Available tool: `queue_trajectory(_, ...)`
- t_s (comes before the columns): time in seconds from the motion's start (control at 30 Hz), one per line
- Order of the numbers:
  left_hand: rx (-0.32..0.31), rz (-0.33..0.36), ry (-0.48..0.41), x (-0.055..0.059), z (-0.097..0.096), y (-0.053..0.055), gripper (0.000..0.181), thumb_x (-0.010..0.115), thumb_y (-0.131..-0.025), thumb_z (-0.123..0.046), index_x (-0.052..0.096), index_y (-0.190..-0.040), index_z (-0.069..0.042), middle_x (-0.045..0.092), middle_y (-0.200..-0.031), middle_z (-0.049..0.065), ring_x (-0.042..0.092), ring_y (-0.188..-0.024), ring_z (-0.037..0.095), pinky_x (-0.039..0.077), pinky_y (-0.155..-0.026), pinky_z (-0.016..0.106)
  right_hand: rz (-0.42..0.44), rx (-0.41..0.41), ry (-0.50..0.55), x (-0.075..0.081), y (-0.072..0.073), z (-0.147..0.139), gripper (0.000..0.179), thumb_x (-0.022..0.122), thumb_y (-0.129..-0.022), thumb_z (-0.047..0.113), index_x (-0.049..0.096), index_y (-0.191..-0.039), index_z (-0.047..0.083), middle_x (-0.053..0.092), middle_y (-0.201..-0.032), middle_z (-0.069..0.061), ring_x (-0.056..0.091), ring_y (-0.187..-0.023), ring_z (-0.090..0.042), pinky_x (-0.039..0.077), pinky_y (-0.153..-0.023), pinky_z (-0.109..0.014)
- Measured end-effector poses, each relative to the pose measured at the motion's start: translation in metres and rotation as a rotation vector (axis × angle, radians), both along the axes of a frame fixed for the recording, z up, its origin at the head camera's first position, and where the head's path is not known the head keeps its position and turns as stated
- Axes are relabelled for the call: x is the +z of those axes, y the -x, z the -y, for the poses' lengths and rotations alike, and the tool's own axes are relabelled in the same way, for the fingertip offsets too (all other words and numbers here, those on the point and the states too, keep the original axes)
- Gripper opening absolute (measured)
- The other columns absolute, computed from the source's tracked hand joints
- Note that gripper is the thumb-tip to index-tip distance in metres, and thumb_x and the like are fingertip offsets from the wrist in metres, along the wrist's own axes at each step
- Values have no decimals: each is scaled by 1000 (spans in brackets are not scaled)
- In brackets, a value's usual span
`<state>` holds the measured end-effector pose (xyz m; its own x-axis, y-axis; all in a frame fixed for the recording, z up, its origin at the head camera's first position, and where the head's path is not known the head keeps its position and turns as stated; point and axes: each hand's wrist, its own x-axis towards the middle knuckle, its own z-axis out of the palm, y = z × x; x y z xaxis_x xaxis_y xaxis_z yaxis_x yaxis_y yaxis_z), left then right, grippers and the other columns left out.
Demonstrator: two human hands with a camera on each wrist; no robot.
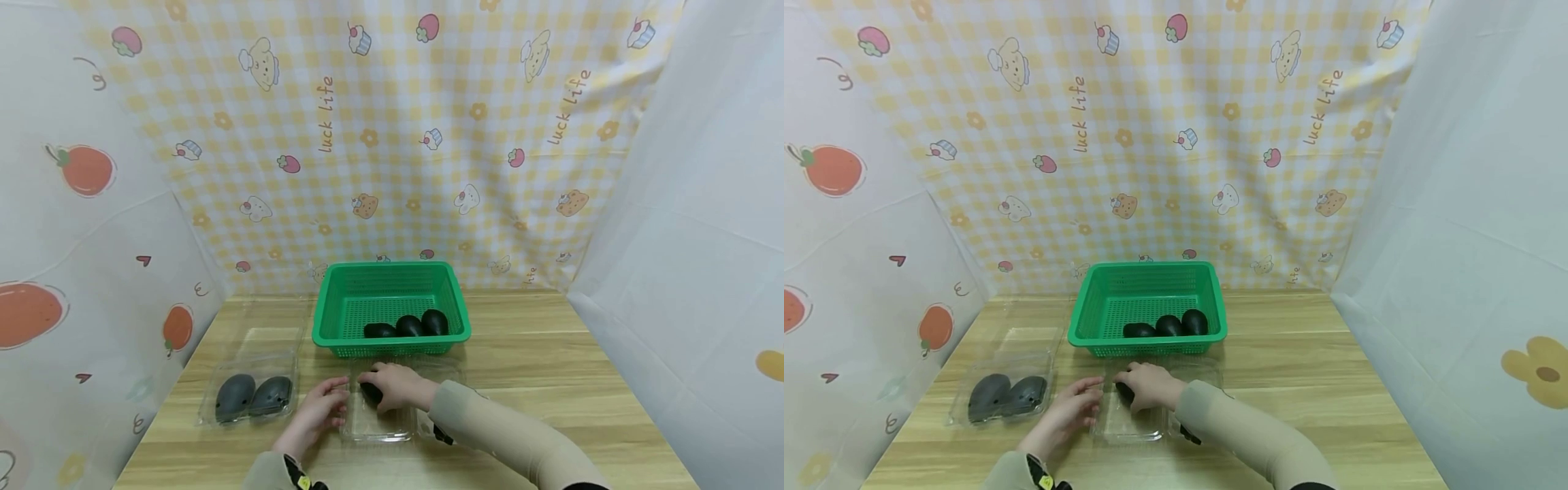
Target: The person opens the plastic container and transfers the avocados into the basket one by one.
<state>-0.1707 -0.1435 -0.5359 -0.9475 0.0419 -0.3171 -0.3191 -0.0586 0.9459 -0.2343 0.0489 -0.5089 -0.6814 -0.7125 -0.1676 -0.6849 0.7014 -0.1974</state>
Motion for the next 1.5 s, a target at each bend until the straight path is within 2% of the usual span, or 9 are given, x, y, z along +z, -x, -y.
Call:
queue_trajectory(0.57, -1, 5, -3, -3, 1, 1, 48, 60, -92, -5, 45, -134, 10, 57, -96, 7, 55, -74, 17, 52, -58, 30, 26, 6, 45, 1, 1, -4, 63, 84, -75, 26, 58, -133, 27, 55, -131, -5, 57, -108, -15, 50, -83, -28)
queue_trajectory(0.83, 2, 14, -6, -2, 0, 1, 49, 60, -91, -5, 44, -135, 10, 56, -93, 6, 55, -73, 17, 52, -57, 30, 21, 21, 66, 10, 1, -7, 62, 82, -76, 25, 58, -133, 25, 56, -128, -3, 57, -101, -11, 50, -80, -24)
queue_trajectory(1.07, 7, 2, -14, 0, -1, 0, 50, 60, -90, -4, 44, -136, 9, 57, -95, 7, 54, -72, 16, 52, -57, 28, 20, 36, 99, 19, 1, -9, 62, 82, -77, 25, 58, -134, 24, 55, -129, -4, 57, -104, -13, 50, -82, -26)
queue_trajectory(1.5, -6, 17, -6, 0, -1, 2, 49, 60, -91, -6, 45, -136, 8, 55, -94, 8, 55, -73, 16, 52, -57, 28, 42, 59, 128, 37, 1, -12, 63, 80, -78, 22, 56, -137, 24, 54, -131, -3, 56, -102, -12, 50, -78, -26)
